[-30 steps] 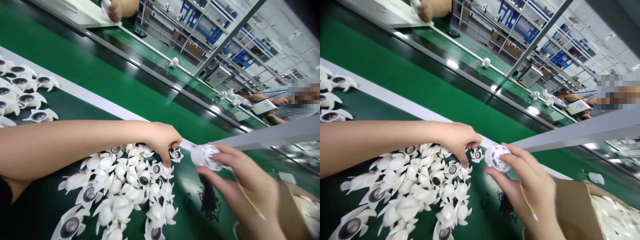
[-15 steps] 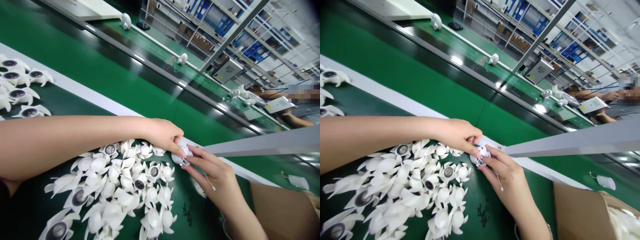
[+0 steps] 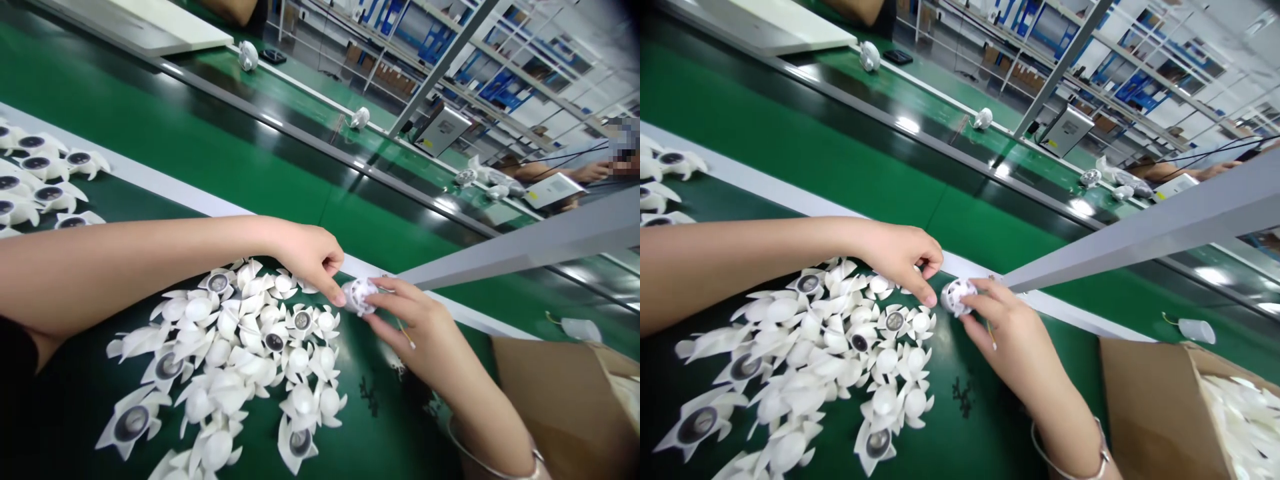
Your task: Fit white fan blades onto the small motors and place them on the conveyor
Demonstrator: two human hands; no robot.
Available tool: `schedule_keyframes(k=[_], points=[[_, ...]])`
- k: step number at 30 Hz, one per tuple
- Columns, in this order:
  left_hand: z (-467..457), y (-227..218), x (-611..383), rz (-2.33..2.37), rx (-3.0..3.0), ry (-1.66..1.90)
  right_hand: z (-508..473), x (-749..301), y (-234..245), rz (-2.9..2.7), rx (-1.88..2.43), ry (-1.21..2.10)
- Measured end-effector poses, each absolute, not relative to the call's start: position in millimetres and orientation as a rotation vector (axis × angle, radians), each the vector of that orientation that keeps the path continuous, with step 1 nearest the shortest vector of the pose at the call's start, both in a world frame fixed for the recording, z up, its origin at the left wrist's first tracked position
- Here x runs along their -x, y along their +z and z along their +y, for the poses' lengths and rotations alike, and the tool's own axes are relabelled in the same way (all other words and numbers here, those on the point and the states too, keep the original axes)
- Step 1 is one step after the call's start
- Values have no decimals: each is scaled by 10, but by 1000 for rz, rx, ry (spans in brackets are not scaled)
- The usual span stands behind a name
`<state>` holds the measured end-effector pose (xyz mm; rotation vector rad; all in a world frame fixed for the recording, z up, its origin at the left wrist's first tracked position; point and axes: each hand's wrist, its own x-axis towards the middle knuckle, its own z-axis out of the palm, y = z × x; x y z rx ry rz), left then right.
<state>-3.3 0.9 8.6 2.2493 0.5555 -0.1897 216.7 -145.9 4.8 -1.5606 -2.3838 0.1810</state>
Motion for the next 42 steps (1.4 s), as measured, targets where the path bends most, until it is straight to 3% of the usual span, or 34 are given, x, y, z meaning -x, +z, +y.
schedule_keyframes(k=[5,7,9,12,14,29,42], points=[[-185,227,44,569,-2289,-245,-1530,-2141,90,-1995,1902,-374],[-249,222,41,503,-2312,-214,-1629,-2141,171,-2021,1963,-434],[-281,179,30,407,-2340,-168,-1733,-2167,241,-2182,2009,-193],[-274,112,7,277,-2365,-144,-1827,-2206,267,-2395,2002,465],[-258,99,-9,241,-2380,-165,-1836,-2206,241,-2418,2031,613],[-274,85,-9,232,-2362,-77,-1882,-2096,123,-2553,2163,369],[-303,45,-73,265,-2601,230,-2020,-1798,62,-2421,2637,98]])
